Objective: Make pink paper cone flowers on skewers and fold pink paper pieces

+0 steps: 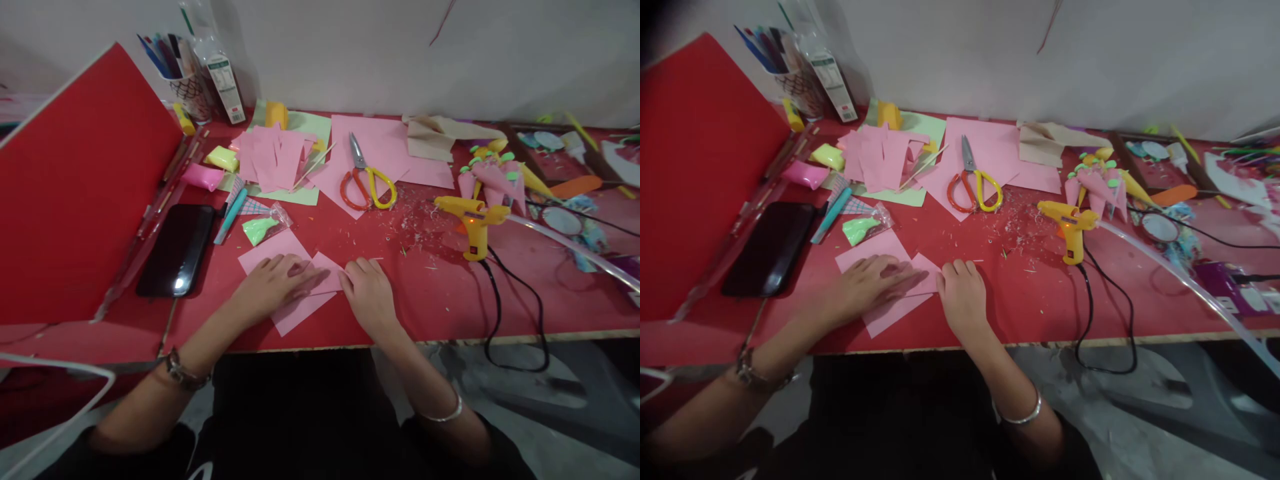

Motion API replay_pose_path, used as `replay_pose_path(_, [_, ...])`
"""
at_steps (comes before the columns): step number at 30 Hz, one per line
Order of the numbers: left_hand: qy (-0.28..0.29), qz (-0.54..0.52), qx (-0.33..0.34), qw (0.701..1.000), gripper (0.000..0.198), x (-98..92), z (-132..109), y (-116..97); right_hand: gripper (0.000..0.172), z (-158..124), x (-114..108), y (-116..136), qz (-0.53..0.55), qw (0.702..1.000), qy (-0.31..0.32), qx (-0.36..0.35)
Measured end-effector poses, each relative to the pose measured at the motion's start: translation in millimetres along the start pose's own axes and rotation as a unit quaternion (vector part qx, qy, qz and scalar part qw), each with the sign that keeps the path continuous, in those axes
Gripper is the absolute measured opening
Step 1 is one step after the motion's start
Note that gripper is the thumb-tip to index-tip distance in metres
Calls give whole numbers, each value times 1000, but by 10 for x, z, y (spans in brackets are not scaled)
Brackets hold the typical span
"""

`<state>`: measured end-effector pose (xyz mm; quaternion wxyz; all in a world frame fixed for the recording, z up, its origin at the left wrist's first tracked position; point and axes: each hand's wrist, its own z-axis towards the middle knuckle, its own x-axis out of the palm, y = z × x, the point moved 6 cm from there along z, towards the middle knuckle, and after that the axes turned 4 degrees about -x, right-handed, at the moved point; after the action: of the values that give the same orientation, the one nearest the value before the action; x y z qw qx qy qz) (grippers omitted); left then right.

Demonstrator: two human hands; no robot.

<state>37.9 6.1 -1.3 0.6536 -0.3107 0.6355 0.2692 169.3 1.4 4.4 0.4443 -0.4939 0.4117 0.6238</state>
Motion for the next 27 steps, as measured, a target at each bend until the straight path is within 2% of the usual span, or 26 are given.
replay_pose_path(3, [28, -15, 72, 997, 41, 42, 54, 88, 21, 4, 17, -2, -3, 1000, 5, 3])
replay_pose_path(7, [110, -44, 105, 987, 49, 80, 140, 193, 19, 12, 18, 7, -5, 1000, 8, -1])
replay_pose_path(10, [150, -56, 129, 979, 52, 63, 174, 206, 19, 18, 5, 9, -6, 1000, 8, 0])
replay_pose_path(16, [172, -63, 156, 971, 58, 47, 217, 244, 19, 23, -3, 2, -5, 1000, 17, 9])
replay_pose_path(19, [174, -64, 168, 968, 62, 54, 234, 266, 15, 0, -48, 17, -10, 1000, -13, 10])
replay_pose_path(21, [168, -65, 168, 969, 64, 52, 246, 277, 15, -40, -110, 85, -17, 998, -55, -21])
replay_pose_path(23, [172, -61, 164, 970, 66, 53, 254, 283, 20, -104, -157, 224, -15, 992, -84, -95])
replay_pose_path(25, [188, -55, 155, 968, 68, 56, 261, 286, 21, -188, -163, 384, 9, 980, -79, -183])
replay_pose_path(27, [206, -55, 151, 965, 68, 50, 265, 281, 21, -265, -141, 497, 40, 970, -50, -236])
